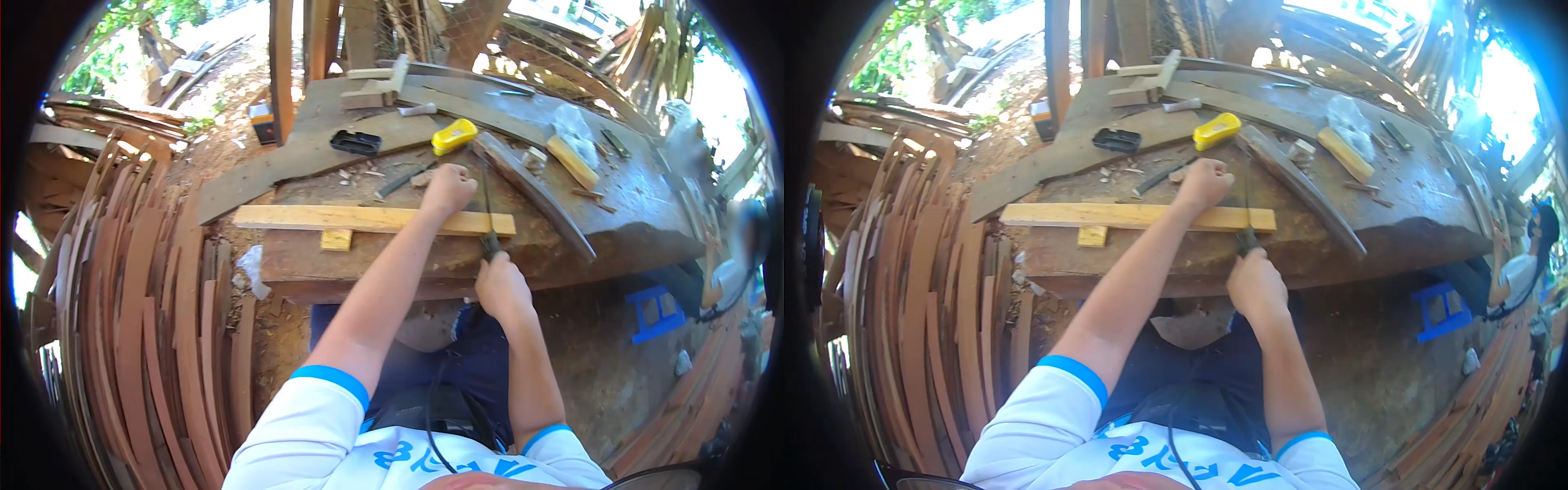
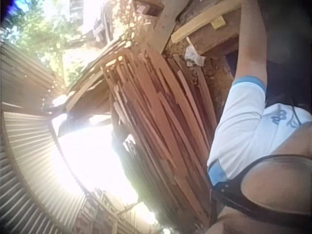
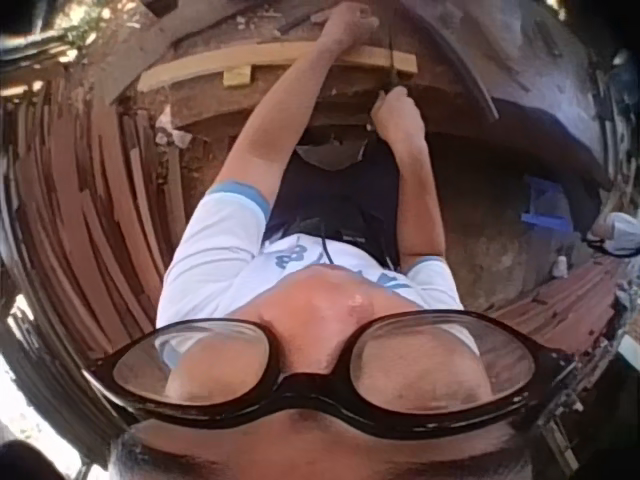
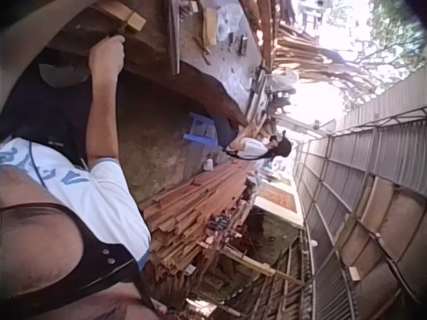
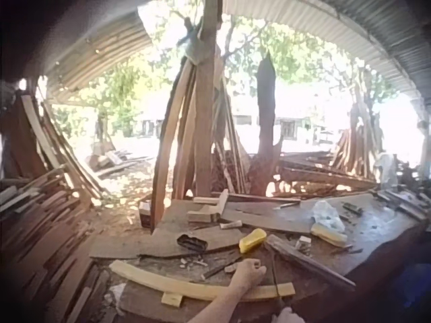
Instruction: Sawing and sanding a small wooden block at a workshop bench.
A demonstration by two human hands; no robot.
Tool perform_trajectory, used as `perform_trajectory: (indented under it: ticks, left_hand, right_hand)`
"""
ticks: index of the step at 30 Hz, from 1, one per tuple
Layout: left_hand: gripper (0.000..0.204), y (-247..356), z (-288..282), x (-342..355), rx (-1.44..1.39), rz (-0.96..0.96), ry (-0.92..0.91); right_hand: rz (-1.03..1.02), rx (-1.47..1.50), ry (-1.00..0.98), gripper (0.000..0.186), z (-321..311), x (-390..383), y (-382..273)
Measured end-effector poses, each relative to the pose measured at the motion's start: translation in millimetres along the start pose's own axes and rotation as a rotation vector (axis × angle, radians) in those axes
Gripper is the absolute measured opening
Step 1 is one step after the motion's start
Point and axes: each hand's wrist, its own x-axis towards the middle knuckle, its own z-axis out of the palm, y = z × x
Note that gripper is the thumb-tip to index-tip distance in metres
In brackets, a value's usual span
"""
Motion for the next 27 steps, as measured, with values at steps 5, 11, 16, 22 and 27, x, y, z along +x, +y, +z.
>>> perform_trajectory:
  ticks: [5, 11, 16, 22, 27]
  left_hand:
    - [0.024, -13.7, 1.4, -1.4, -0.029, 0.000, 0.038]
    - [0.024, -2.2, -1.0, 0.7, -0.055, -0.016, 0.006]
    - [0.024, -11.1, 4.3, -4.3, -0.089, 0.002, 0.042]
    - [0.024, -2.4, -1.2, 3.3, -0.066, -0.004, -0.008]
    - [0.024, -11.4, -2.1, -1.4, -0.020, 0.016, 0.049]
  right_hand:
    - [0.037, -0.075, -0.082, 0.033, 11.9, -51.2, 13.8]
    - [-0.041, -0.033, 0.003, 0.033, 6.7, 4.5, 8.3]
    - [0.102, -0.101, -0.078, 0.033, 19.6, -52.3, 15.2]
    - [0.008, -0.039, -0.024, 0.034, 0.6, 11.9, 2.5]
    - [0.103, -0.076, -0.072, 0.033, 16.9, -48.3, 4.5]
